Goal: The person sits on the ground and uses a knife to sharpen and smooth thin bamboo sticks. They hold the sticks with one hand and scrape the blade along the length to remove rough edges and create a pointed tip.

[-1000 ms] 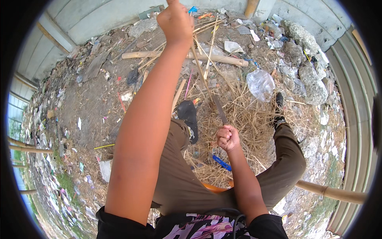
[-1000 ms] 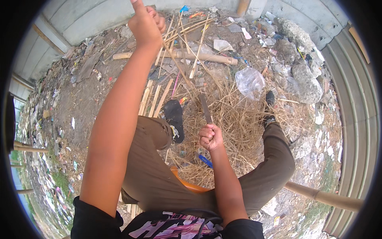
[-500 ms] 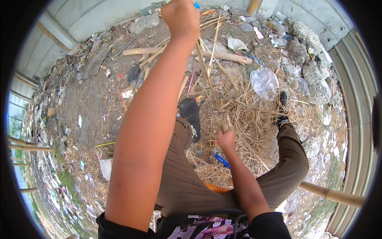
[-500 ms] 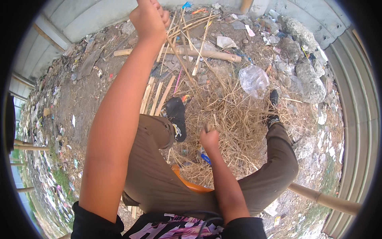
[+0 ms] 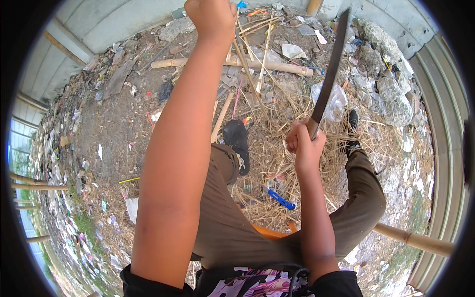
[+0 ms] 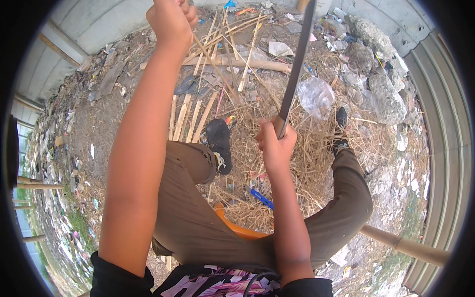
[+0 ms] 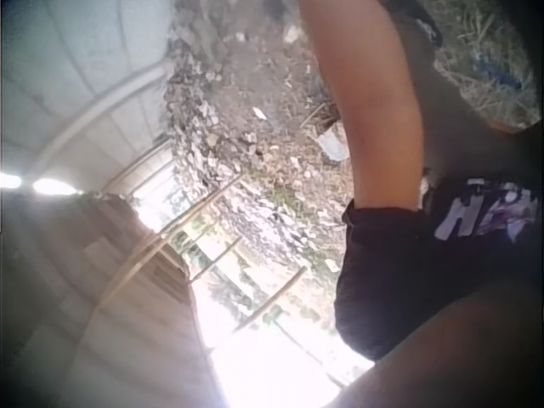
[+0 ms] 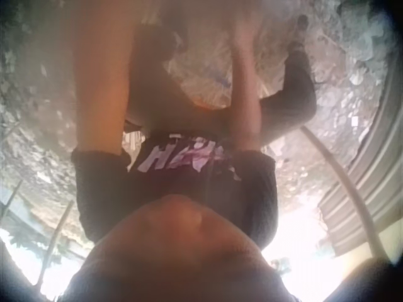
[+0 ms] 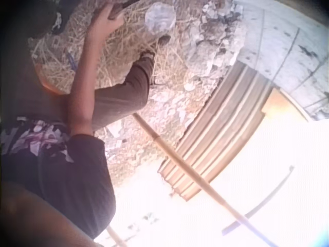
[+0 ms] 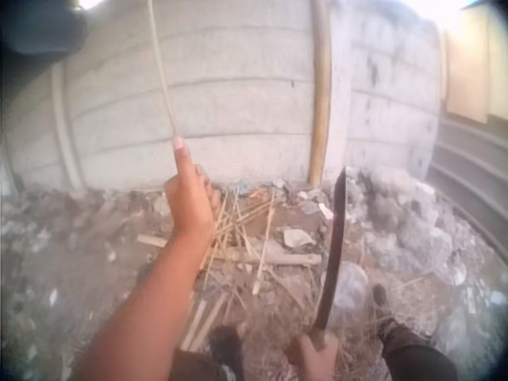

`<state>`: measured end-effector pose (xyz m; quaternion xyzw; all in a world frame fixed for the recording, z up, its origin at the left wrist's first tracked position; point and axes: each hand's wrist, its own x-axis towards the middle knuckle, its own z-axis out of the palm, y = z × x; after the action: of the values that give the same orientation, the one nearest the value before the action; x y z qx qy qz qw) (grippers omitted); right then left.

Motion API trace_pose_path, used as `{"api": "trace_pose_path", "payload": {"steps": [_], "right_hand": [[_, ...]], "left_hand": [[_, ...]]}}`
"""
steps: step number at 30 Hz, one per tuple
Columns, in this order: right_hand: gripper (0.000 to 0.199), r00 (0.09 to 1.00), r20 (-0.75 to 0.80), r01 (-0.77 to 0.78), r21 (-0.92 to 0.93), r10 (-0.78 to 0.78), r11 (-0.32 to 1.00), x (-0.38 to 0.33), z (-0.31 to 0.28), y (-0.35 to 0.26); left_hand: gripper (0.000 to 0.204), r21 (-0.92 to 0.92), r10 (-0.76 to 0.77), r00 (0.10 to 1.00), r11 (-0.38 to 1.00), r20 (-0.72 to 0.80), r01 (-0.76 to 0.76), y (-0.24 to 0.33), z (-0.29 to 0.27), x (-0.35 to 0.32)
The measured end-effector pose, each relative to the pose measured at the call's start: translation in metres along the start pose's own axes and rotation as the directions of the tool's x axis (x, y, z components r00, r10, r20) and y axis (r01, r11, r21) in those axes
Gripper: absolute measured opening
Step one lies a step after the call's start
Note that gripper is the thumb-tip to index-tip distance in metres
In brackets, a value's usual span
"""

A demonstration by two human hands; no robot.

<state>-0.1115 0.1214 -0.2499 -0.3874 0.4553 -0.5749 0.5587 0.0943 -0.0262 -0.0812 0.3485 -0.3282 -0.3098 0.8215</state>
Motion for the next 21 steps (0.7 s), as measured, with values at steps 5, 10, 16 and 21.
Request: {"api": "trace_pose_path", "payload": {"steps": [5, 10, 16, 21], "right_hand": [[0.031, 0.902, -0.234, -0.410, -0.731, 0.364, 0.546, -0.042, -0.083, 0.169], [0.019, 0.589, -0.233, -0.783, -0.400, 0.774, 0.476, -0.046, -0.063, 0.144], [0.035, 0.229, 0.478, -0.949, 0.303, 0.848, 0.085, -0.018, -0.083, 0.089], [0.031, 0.356, 0.138, -0.930, 0.153, 0.924, 0.335, -0.040, -0.069, 0.049]], "left_hand": [[0.066, 0.071, 0.049, 0.998, 0.996, -0.051, -0.045, -0.023, 0.002, 0.002], [0.067, 0.144, 0.091, 0.988, 0.987, -0.127, -0.072, -0.017, -0.009, 0.006], [0.068, 0.044, -0.068, 0.988, 0.997, 0.140, 0.062, 0.041, 0.017, 0.010], [0.066, 0.059, -0.016, 0.999, 0.998, 0.051, 0.013, 0.058, 0.023, 0.006]]}}
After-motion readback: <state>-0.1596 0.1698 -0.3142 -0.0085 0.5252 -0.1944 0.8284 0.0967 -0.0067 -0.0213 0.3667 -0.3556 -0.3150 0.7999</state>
